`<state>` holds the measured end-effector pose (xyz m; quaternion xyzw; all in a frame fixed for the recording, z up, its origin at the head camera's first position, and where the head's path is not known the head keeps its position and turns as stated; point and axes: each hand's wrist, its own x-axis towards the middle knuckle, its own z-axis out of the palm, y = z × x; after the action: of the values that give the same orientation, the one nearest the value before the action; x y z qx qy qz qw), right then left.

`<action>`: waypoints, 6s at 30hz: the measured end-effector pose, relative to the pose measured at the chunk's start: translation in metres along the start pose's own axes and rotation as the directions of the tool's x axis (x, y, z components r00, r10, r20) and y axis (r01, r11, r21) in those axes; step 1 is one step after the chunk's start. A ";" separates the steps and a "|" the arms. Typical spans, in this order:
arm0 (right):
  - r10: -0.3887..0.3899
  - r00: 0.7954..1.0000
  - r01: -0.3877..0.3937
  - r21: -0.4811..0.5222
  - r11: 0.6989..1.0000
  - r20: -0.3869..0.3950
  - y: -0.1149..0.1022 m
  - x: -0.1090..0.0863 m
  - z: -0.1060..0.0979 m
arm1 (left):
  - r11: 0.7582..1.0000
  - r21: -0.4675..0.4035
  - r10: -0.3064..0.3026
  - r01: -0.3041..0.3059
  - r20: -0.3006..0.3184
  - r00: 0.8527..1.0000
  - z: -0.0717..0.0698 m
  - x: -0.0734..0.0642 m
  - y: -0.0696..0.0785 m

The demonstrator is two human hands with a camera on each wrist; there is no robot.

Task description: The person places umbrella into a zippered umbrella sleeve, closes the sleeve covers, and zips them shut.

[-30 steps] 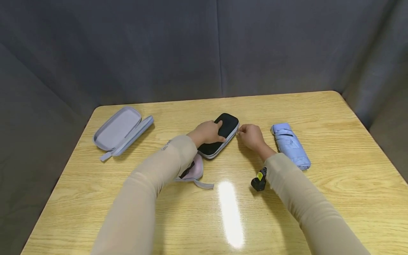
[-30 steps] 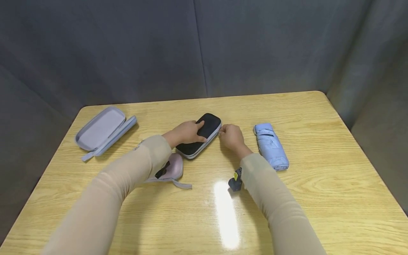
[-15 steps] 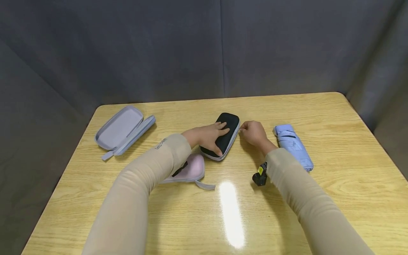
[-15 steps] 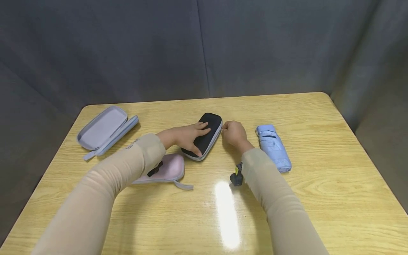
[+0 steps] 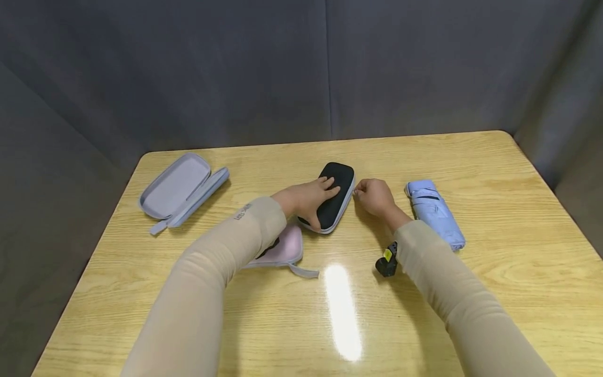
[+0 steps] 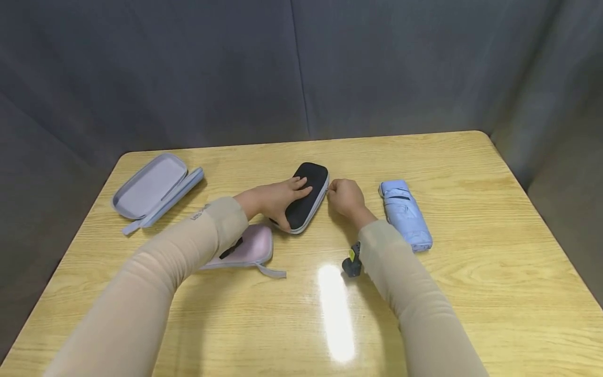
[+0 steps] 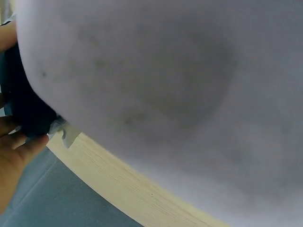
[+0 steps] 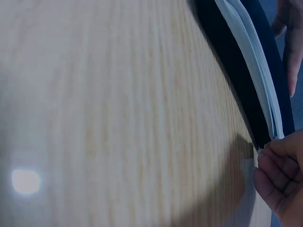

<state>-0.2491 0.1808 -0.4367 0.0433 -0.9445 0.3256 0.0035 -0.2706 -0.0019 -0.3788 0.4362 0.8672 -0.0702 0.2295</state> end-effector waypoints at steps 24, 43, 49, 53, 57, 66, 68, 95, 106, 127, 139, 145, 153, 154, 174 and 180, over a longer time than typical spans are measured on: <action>-0.128 0.986 0.124 0.041 0.991 0.107 -0.011 -0.038 0.007 | 0.978 0.051 -0.202 0.201 0.003 0.979 0.000 0.012 0.018; -0.192 0.975 0.195 -0.016 0.981 0.114 -0.009 -0.043 0.005 | 0.954 0.117 -0.276 0.276 -0.017 0.961 -0.001 0.015 0.021; -0.193 0.973 0.196 -0.012 0.981 0.130 -0.008 -0.041 0.003 | 0.964 0.143 -0.233 0.224 0.049 0.971 -0.009 0.013 0.017; -0.199 0.969 0.204 -0.017 0.979 0.149 -0.008 -0.039 0.002 | 0.968 0.116 -0.234 0.225 0.072 0.970 -0.008 0.010 0.012; -0.197 0.968 0.205 -0.039 0.978 0.154 -0.006 -0.037 0.000 | 0.976 0.067 -0.211 0.206 0.072 0.975 -0.005 0.008 0.008; -0.192 0.967 0.204 -0.060 0.977 0.166 -0.005 -0.031 -0.008 | 0.990 0.050 -0.132 0.130 0.026 0.991 -0.002 0.004 0.000; -0.193 0.968 0.208 -0.080 0.975 0.159 -0.004 -0.030 -0.010 | 0.992 0.044 -0.118 0.118 0.012 0.993 -0.001 0.003 -0.002; -0.163 0.982 0.174 -0.115 0.978 0.101 0.005 -0.022 -0.012 | 0.985 0.116 -0.125 0.129 -0.037 0.991 0.002 0.001 -0.010; -0.186 0.979 0.195 -0.141 0.971 0.078 0.004 -0.027 -0.014 | 0.970 0.116 -0.204 0.216 -0.102 0.974 0.009 -0.002 -0.009; -0.183 0.981 0.187 -0.076 0.979 0.056 0.003 -0.033 -0.004 | 0.920 0.187 -0.319 0.344 -0.150 0.936 0.014 -0.003 -0.004; -0.160 0.984 0.158 0.028 0.987 0.075 0.004 -0.045 0.001 | 0.909 0.232 -0.312 0.346 -0.169 0.935 0.014 -0.001 0.002; -0.146 0.985 0.145 0.023 0.989 0.089 0.004 -0.050 0.003 | 0.903 0.260 -0.305 0.341 -0.172 0.937 0.014 0.000 0.007; -0.155 0.984 0.157 -0.021 0.987 0.089 0.003 -0.057 0.007 | 0.897 0.282 -0.304 0.341 -0.168 0.938 0.016 0.005 0.011; -0.158 0.984 0.161 -0.023 0.987 0.085 0.003 -0.057 0.008 | 0.896 0.280 -0.307 0.344 -0.168 0.937 0.016 0.005 0.011; -0.157 0.984 0.164 -0.091 0.982 0.087 -0.021 -0.057 0.018 | 0.888 0.225 -0.365 0.401 -0.186 0.912 0.015 0.002 0.012; -0.167 0.982 0.173 -0.071 0.982 0.089 -0.020 -0.059 0.020 | 0.875 0.256 -0.376 0.412 -0.178 0.909 0.015 0.003 0.014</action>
<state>-0.1884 0.1578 -0.4421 0.1371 -0.9487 0.2848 -0.0059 -0.2554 0.0038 -0.3926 0.2825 0.9307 -0.2137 0.0909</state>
